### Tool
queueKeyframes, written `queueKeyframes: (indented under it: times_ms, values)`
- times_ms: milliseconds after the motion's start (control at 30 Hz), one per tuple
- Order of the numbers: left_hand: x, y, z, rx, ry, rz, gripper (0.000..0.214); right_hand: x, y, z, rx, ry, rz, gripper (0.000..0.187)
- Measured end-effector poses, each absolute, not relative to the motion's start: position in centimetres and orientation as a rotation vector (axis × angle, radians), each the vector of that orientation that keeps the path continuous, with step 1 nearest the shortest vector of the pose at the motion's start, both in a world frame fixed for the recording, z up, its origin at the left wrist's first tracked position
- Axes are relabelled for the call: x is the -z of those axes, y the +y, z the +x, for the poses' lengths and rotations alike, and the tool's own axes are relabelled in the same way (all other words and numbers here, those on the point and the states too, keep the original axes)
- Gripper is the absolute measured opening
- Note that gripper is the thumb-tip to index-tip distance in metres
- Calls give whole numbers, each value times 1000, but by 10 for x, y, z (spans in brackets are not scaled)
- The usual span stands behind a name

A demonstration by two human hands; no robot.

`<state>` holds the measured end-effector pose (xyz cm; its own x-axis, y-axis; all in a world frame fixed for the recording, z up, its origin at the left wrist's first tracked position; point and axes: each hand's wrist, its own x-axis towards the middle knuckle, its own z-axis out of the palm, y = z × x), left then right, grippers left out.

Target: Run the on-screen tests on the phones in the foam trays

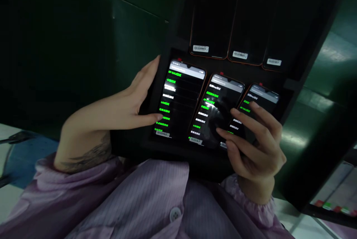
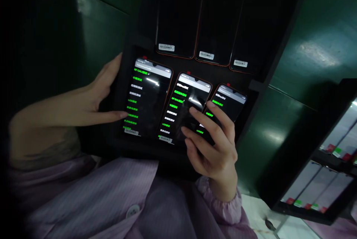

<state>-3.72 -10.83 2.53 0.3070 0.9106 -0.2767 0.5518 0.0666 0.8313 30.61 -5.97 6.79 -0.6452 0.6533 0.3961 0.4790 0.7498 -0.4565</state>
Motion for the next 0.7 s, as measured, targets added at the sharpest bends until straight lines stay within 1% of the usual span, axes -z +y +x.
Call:
queueKeyframes:
  times_ms: [200,367,700]
  values:
    - [-27,-108,-16,-546,1507,1562,110,-67,-61,305,-410,-2406,-838,20]
    - [-22,-108,-20,-532,1449,1653,119,-69,-61,306,-418,-2450,-822,18]
    - [-26,-102,-28,-470,1421,1593,121,-69,-65,301,-474,-2550,-744,16]
